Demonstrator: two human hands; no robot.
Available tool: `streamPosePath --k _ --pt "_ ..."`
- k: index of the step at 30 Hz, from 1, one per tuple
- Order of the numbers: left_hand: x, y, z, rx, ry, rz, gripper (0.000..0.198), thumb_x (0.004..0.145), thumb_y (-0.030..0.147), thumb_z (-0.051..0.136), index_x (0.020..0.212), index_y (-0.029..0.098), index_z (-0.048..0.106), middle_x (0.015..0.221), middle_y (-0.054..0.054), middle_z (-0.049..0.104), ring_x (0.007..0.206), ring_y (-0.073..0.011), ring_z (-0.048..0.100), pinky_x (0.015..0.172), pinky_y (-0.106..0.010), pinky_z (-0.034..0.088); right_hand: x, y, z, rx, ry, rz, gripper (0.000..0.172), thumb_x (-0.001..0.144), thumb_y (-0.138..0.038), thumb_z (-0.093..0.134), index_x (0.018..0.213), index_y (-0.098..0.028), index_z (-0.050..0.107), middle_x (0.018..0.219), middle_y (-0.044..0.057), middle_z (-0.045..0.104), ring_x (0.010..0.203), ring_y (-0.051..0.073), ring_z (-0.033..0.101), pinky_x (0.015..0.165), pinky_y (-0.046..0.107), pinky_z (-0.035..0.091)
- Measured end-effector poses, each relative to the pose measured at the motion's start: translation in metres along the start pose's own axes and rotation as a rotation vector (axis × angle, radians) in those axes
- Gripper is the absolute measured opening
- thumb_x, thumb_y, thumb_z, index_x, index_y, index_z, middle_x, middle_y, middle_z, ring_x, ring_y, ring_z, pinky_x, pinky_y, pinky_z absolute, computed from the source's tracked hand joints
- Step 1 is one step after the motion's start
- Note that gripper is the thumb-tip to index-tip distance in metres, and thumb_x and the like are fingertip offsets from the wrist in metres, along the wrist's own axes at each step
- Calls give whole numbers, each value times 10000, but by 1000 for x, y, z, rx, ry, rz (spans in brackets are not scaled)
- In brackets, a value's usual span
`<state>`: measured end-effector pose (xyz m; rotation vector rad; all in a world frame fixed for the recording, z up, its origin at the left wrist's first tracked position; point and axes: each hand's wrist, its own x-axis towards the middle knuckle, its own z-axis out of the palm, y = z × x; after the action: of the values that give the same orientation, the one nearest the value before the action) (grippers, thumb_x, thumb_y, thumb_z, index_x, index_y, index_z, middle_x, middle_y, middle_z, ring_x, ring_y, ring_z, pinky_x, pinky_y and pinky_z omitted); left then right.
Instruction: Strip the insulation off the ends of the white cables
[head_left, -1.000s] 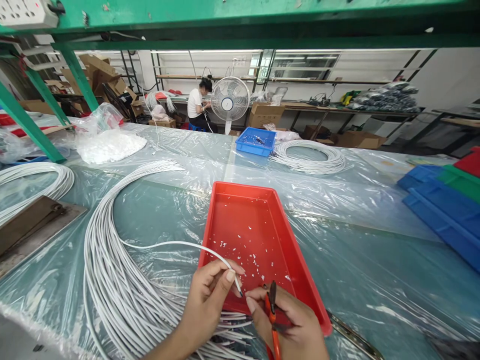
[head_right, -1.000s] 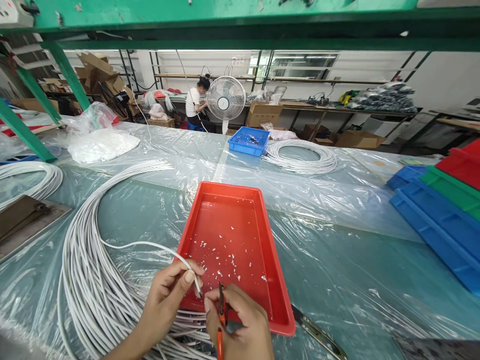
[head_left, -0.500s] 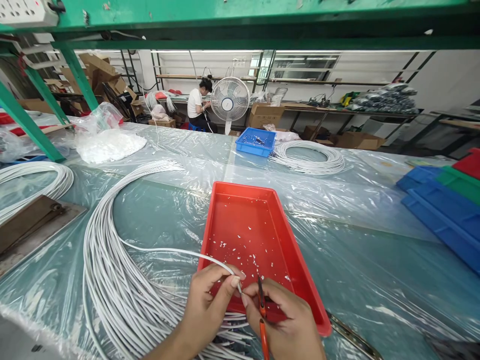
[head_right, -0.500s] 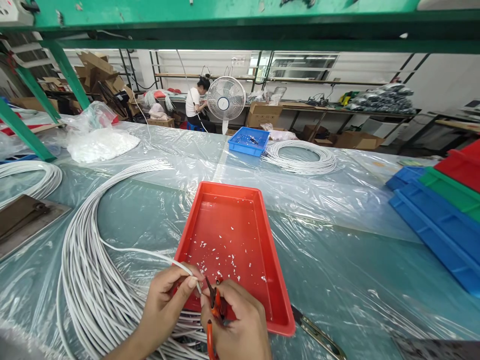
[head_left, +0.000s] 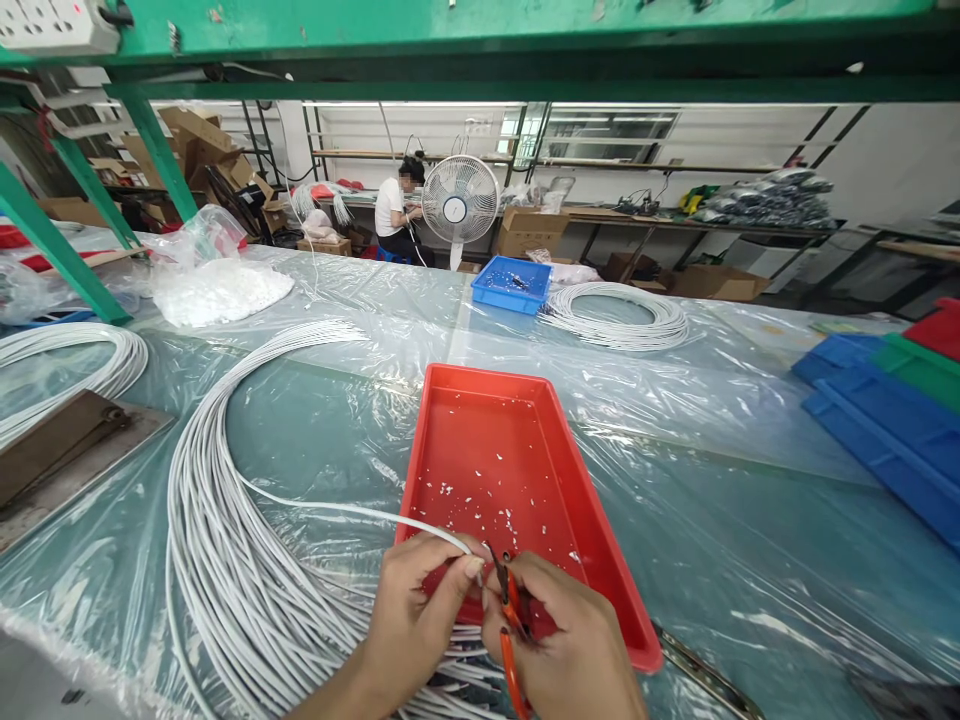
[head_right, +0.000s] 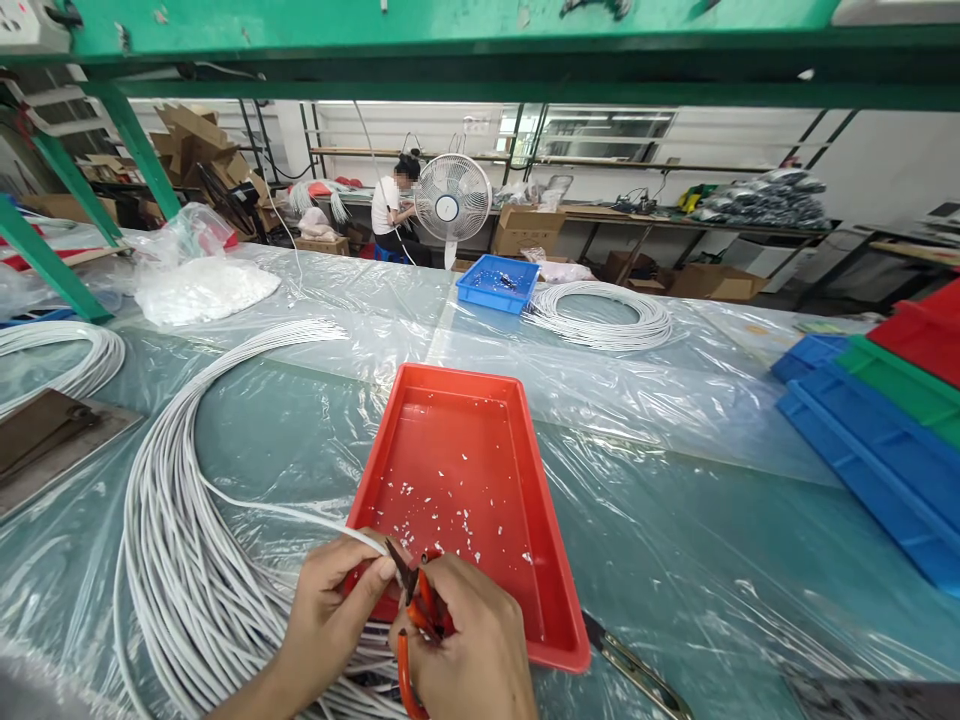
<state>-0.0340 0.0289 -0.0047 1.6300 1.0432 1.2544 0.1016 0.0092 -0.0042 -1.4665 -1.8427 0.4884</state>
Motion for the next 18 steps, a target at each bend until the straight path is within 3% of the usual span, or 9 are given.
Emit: streamPosePath --k 7,13,18 --pt "-1 -1 2 -238 4 -158 185 848 250 526 790 149 669 632 -1 609 576 -109 555 583 -196 436 3 4 0 104 -21 72 136 725 -200 456 602 -179 510 558 -15 477 496 122 435 485 226 346" --pt "4 -2 2 -425 64 -300 196 796 300 599 719 125 637 624 4 607 492 -75 543 509 -168 434 2 1 -6 350 -70 248 146 707 -237 527 592 -182 457 546 -41 426 499 98 392 488 201 322" --pt "5 -5 1 -483 98 -342 197 770 302 632 691 121 619 557 8 604 489 -89 561 505 -176 455 -17 16 5 652 -280 335 431 675 -609 547 597 -188 498 482 -42 418 428 90 363 431 205 307"
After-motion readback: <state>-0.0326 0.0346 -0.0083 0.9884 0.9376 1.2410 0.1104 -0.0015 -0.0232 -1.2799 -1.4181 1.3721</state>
